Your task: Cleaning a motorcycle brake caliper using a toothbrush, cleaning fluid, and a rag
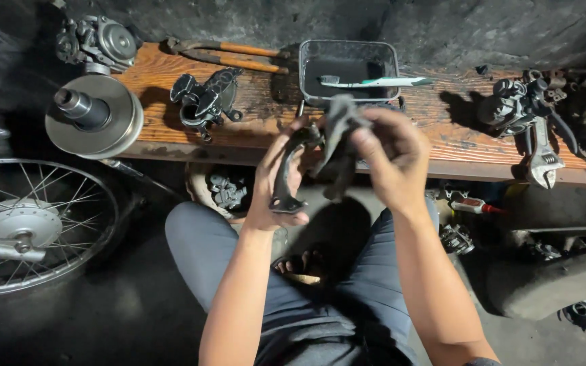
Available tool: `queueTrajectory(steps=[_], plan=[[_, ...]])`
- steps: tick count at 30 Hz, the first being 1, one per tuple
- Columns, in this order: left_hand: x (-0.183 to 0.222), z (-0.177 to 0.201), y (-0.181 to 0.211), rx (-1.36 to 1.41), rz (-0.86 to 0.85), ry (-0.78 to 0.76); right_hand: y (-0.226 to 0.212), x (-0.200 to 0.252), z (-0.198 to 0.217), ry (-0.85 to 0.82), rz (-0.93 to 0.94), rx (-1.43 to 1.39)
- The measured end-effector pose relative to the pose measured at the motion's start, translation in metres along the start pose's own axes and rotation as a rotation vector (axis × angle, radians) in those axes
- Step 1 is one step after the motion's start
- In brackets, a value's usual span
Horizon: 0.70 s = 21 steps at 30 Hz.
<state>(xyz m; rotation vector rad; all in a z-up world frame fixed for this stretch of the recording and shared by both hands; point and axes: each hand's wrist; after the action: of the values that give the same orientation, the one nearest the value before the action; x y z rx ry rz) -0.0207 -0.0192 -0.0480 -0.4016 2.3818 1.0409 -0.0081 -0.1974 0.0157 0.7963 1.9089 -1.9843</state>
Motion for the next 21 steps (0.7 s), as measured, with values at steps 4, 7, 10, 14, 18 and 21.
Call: queueTrajectory(steps=[4, 7, 10, 14, 18, 21], plan=[[0.002, 0.000, 0.001, -0.041, 0.035, 0.007, -0.015, 0.006, -0.020, -0.088, 0.017, 0.088], [0.006, -0.003, 0.002, 0.025, 0.094, 0.039, -0.009, 0.005, -0.025, -0.084, 0.167, 0.179], [0.009, -0.007, 0.001, 0.100, 0.117, 0.118, 0.000, 0.013, -0.029, -0.021, 0.229, 0.212], [0.003, -0.007, 0.008, 0.034, -0.002, 0.140, -0.001, 0.027, -0.042, 0.014, 0.078, 0.139], [0.001, 0.011, 0.014, 0.017, 0.056, 0.122, -0.007, 0.036, -0.050, 0.033, -0.342, -0.216], [0.004, 0.003, 0.028, -0.335, 0.031, 0.091, -0.003, 0.035, -0.040, 0.057, -0.345, -0.284]])
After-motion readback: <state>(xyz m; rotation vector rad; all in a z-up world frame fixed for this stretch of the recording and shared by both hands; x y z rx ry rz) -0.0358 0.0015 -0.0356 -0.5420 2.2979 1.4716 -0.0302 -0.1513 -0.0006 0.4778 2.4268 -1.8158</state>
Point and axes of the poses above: each hand's wrist, its own x-axis away from the middle knuckle, its own z-axis out of the back of the hand, y = z × x, and after that the axes turned 10 degrees about y, right-handed
